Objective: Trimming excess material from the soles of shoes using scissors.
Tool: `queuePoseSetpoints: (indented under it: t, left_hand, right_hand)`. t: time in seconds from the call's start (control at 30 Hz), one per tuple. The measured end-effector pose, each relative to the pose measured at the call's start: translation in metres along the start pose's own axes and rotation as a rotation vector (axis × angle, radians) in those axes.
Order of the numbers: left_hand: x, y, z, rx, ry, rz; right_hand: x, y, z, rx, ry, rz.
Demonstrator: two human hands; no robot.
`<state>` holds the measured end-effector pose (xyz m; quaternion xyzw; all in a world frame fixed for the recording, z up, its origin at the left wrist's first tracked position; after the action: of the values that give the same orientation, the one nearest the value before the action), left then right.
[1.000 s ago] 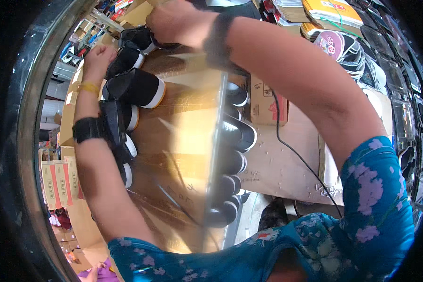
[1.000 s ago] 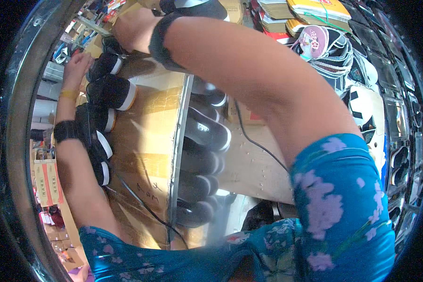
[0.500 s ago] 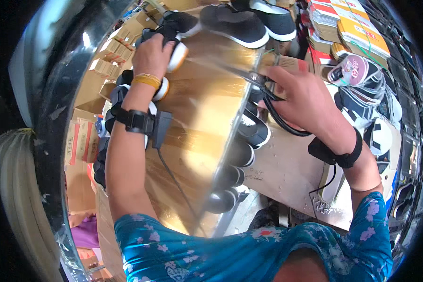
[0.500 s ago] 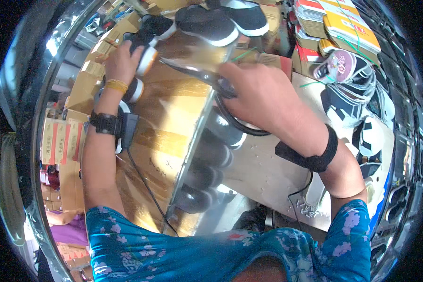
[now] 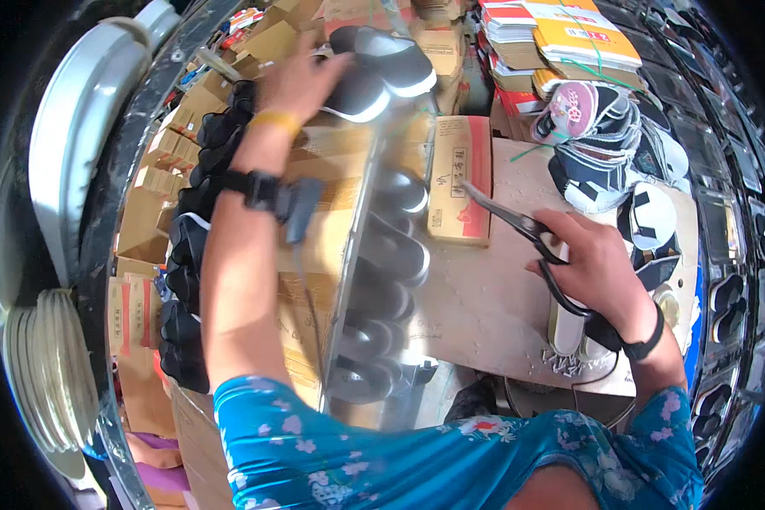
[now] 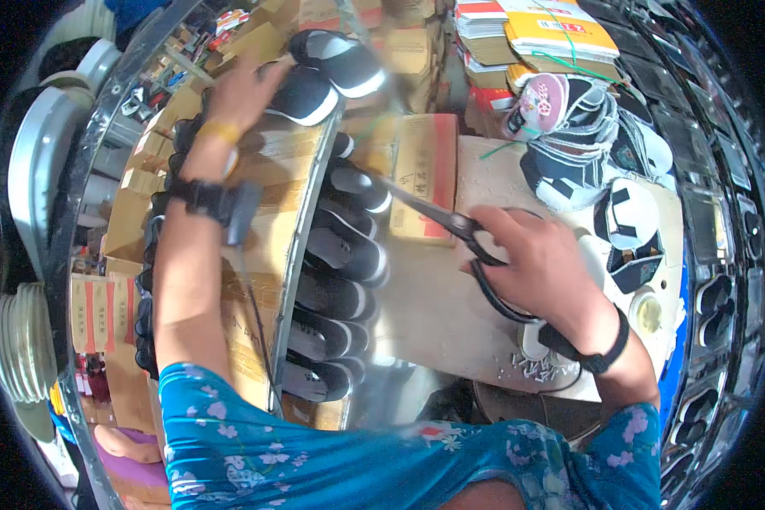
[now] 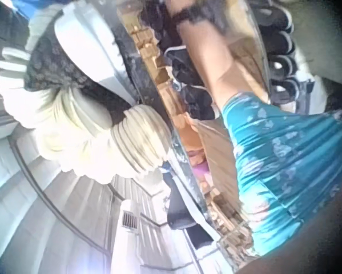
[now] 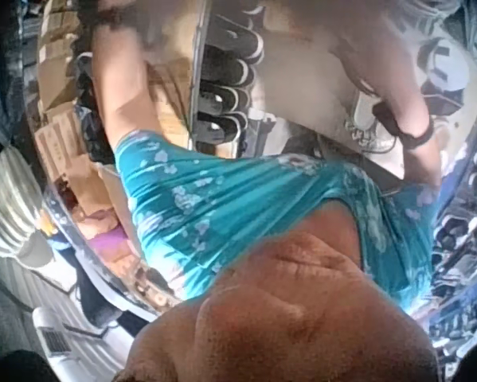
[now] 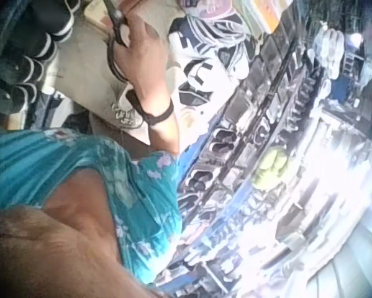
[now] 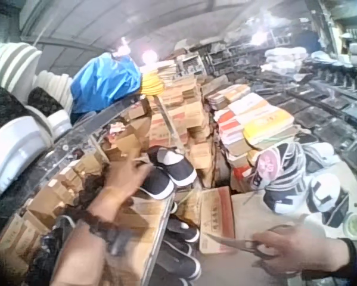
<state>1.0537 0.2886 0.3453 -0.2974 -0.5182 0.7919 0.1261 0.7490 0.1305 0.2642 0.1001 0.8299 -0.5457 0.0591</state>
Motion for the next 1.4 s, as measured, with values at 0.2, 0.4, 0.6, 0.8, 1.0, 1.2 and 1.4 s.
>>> queuePoseSetpoints:
  t: [0.2, 0.4, 0.6, 0.8, 1.0, 1.2, 1.4]
  left_hand:
    - [-0.028, 0.077, 0.041, -0.046, 0.08, -0.391]
    - [0.004, -0.012, 0.083, -0.064, 0.455, 0.213]
    - [-0.017, -0.081, -0.007, -0.382, 0.159, 0.138]
    - [-0.014, -0.102, -0.228, -0.237, -0.342, 0.075]
    - [0.01, -0.124, -0.165, -0.13, -0.288, 0.378]
    - [0.095, -0.138, -0.003, 0.174, 0.052, 0.435]
    - [0.18, -0.127, 0.013, 1.034, -0.167, 0.578]
  right_hand:
    - [0.025, 0.003, 0.01, 0.021, 0.084, -0.055]
    - [0.045, 0.013, 0.047, 0.016, 0.273, -0.109]
    - [0.062, 0.014, 0.059, 0.075, 0.338, -0.125]
    - [0.073, 0.026, 0.06, 0.034, 0.376, -0.2]
    - [0.083, 0.032, 0.07, 0.109, 0.363, -0.209]
    - [0.095, 0.037, 0.063, 0.049, 0.224, -0.171]
    - [0.123, 0.017, 0.063, -0.028, 0.115, -0.107]
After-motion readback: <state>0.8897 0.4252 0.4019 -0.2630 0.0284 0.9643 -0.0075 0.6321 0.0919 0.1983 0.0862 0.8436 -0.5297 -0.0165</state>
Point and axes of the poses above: each hand's wrist, its own x-axis away from the middle knuckle, its own y-axis out of the palm, z = x × y, the point moved 10 cm from there along -x, towards the middle knuckle, and after that the axes turned 14 degrees about x, right-handed, at the moved point
